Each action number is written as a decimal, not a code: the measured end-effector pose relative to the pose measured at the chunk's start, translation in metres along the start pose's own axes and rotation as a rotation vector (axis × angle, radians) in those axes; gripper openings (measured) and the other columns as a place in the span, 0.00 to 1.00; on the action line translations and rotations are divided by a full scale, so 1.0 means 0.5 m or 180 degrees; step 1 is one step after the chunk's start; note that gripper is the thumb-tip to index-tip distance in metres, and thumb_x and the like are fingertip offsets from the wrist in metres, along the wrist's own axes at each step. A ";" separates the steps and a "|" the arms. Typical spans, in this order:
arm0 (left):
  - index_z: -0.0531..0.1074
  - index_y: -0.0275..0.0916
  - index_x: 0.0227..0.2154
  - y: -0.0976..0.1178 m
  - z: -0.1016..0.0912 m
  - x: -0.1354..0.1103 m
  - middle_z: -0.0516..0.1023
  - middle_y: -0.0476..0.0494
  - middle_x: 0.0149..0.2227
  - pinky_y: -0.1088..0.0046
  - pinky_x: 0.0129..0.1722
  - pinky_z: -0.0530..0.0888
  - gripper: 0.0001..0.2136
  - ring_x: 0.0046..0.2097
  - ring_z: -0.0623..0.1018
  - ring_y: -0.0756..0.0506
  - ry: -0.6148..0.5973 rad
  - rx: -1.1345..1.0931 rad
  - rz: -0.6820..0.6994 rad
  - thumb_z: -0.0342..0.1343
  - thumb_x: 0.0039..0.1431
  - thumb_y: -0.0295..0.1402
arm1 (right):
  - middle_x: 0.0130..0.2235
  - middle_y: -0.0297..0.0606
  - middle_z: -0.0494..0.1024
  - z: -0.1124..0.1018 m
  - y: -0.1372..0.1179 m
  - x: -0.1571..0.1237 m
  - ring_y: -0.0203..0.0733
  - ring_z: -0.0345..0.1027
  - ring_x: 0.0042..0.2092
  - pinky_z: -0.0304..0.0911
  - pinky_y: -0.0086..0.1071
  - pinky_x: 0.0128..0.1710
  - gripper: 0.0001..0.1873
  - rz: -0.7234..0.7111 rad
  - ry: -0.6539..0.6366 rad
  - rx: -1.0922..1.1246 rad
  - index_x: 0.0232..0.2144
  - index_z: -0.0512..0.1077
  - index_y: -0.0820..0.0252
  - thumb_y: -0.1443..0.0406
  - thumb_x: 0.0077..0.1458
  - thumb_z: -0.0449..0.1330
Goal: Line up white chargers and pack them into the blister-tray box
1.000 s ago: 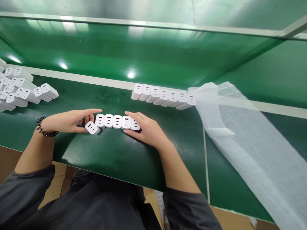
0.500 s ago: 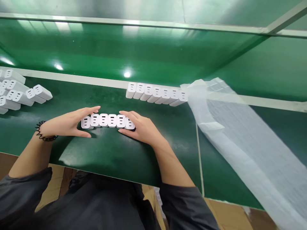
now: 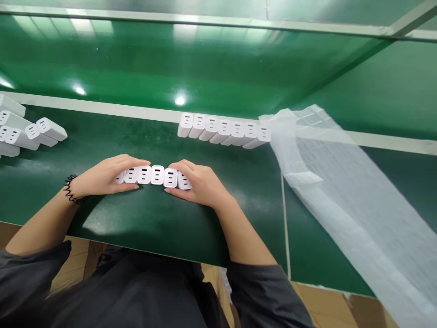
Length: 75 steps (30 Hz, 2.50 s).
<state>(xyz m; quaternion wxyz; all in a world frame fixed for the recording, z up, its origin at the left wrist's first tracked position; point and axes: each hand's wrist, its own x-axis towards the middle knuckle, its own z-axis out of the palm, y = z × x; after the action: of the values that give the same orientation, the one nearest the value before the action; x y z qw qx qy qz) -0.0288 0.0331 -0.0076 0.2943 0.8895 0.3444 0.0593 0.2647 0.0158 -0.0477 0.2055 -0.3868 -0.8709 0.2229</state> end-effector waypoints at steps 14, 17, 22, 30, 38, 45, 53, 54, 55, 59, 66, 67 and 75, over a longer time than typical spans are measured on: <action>0.55 0.44 0.66 0.009 -0.017 -0.004 0.70 0.39 0.60 0.68 0.49 0.70 0.31 0.54 0.72 0.41 -0.0187 0.0143 -0.0051 0.57 0.63 0.44 | 0.48 0.42 0.79 -0.018 0.002 -0.006 0.44 0.77 0.40 0.69 0.34 0.36 0.26 -0.0174 0.0029 0.0011 0.53 0.65 0.56 0.53 0.57 0.64; 0.55 0.43 0.66 0.013 -0.021 -0.005 0.70 0.40 0.59 0.68 0.49 0.71 0.31 0.54 0.73 0.41 -0.0165 0.0258 -0.0029 0.57 0.64 0.44 | 0.47 0.41 0.80 -0.018 0.004 -0.004 0.43 0.77 0.39 0.69 0.33 0.36 0.22 -0.0181 0.0047 0.0069 0.51 0.67 0.55 0.54 0.58 0.64; 0.55 0.43 0.65 0.017 -0.017 -0.006 0.72 0.39 0.58 0.68 0.48 0.71 0.30 0.53 0.74 0.41 -0.0108 0.0463 0.0018 0.56 0.65 0.44 | 0.45 0.42 0.81 -0.015 0.002 -0.003 0.45 0.77 0.40 0.70 0.36 0.37 0.23 -0.0210 0.0164 -0.0166 0.51 0.68 0.56 0.52 0.58 0.63; 0.56 0.42 0.65 0.011 -0.019 -0.003 0.73 0.38 0.57 0.67 0.48 0.72 0.29 0.52 0.75 0.41 -0.0181 0.0541 -0.0019 0.54 0.65 0.45 | 0.50 0.44 0.80 -0.020 -0.003 -0.007 0.48 0.77 0.44 0.71 0.38 0.40 0.30 -0.0248 0.0054 -0.0172 0.57 0.63 0.56 0.52 0.58 0.63; 0.42 0.49 0.70 -0.009 -0.052 -0.035 0.64 0.38 0.64 0.66 0.51 0.70 0.41 0.59 0.69 0.38 -0.0519 0.0486 -0.0298 0.57 0.61 0.51 | 0.48 0.43 0.81 -0.013 0.003 -0.009 0.48 0.78 0.43 0.72 0.37 0.40 0.26 -0.0225 0.0150 -0.0320 0.56 0.64 0.56 0.53 0.60 0.62; 0.42 0.46 0.70 -0.014 -0.052 -0.039 0.69 0.40 0.56 0.71 0.46 0.67 0.42 0.53 0.70 0.41 -0.0717 0.0399 -0.0527 0.61 0.60 0.42 | 0.44 0.42 0.82 -0.008 0.000 -0.007 0.48 0.78 0.39 0.71 0.37 0.36 0.23 -0.0236 0.0219 -0.0382 0.54 0.68 0.55 0.53 0.61 0.60; 0.48 0.43 0.69 -0.013 -0.050 -0.029 0.72 0.42 0.47 0.73 0.42 0.65 0.37 0.48 0.71 0.43 -0.0744 0.0390 -0.0458 0.60 0.61 0.38 | 0.43 0.40 0.82 -0.010 -0.007 -0.002 0.47 0.78 0.37 0.70 0.37 0.33 0.18 -0.0158 0.0121 -0.0289 0.50 0.70 0.51 0.51 0.62 0.59; 0.49 0.43 0.69 -0.013 -0.050 -0.029 0.72 0.42 0.46 0.73 0.42 0.65 0.37 0.48 0.71 0.43 -0.0753 0.0387 -0.0454 0.60 0.61 0.38 | 0.42 0.40 0.82 -0.010 -0.007 -0.002 0.47 0.77 0.36 0.70 0.37 0.33 0.18 -0.0177 0.0132 -0.0295 0.49 0.70 0.52 0.51 0.62 0.59; 0.49 0.43 0.69 -0.014 -0.049 -0.029 0.72 0.42 0.46 0.73 0.42 0.64 0.37 0.48 0.71 0.43 -0.0760 0.0387 -0.0453 0.60 0.61 0.38 | 0.42 0.41 0.82 -0.009 -0.008 -0.002 0.46 0.77 0.36 0.69 0.36 0.32 0.17 -0.0201 0.0151 -0.0301 0.49 0.70 0.53 0.52 0.62 0.59; 0.50 0.42 0.69 -0.016 -0.047 -0.028 0.72 0.42 0.46 0.72 0.42 0.64 0.37 0.49 0.70 0.42 -0.0759 0.0387 -0.0427 0.60 0.61 0.38 | 0.42 0.40 0.82 -0.009 -0.008 -0.001 0.45 0.77 0.36 0.68 0.35 0.32 0.17 -0.0216 0.0170 -0.0295 0.48 0.70 0.54 0.53 0.61 0.60; 0.51 0.42 0.68 -0.014 -0.046 -0.030 0.72 0.41 0.47 0.72 0.42 0.65 0.35 0.49 0.71 0.42 -0.0715 0.0467 -0.0354 0.57 0.62 0.40 | 0.42 0.40 0.82 -0.008 -0.006 -0.002 0.45 0.77 0.36 0.68 0.35 0.33 0.18 -0.0184 0.0143 -0.0313 0.49 0.69 0.54 0.52 0.61 0.61; 0.51 0.42 0.68 -0.012 -0.046 -0.030 0.72 0.41 0.47 0.72 0.42 0.65 0.35 0.49 0.71 0.42 -0.0705 0.0491 -0.0352 0.58 0.62 0.40 | 0.43 0.40 0.82 -0.008 -0.006 -0.002 0.44 0.77 0.37 0.68 0.35 0.33 0.19 -0.0188 0.0147 -0.0321 0.49 0.69 0.54 0.52 0.61 0.61; 0.53 0.41 0.67 -0.005 -0.029 -0.023 0.72 0.39 0.55 0.70 0.44 0.68 0.33 0.51 0.72 0.42 -0.0471 0.0647 -0.0245 0.55 0.64 0.47 | 0.43 0.39 0.82 -0.009 -0.005 -0.002 0.42 0.77 0.37 0.67 0.33 0.32 0.19 -0.0261 0.0192 -0.0397 0.49 0.69 0.56 0.53 0.61 0.62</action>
<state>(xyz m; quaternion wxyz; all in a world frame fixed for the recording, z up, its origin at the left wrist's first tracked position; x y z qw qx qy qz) -0.0434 0.0338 0.0040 0.2293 0.9028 0.3599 -0.0531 0.2663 0.0144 -0.0430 0.2161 -0.3695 -0.8916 0.1478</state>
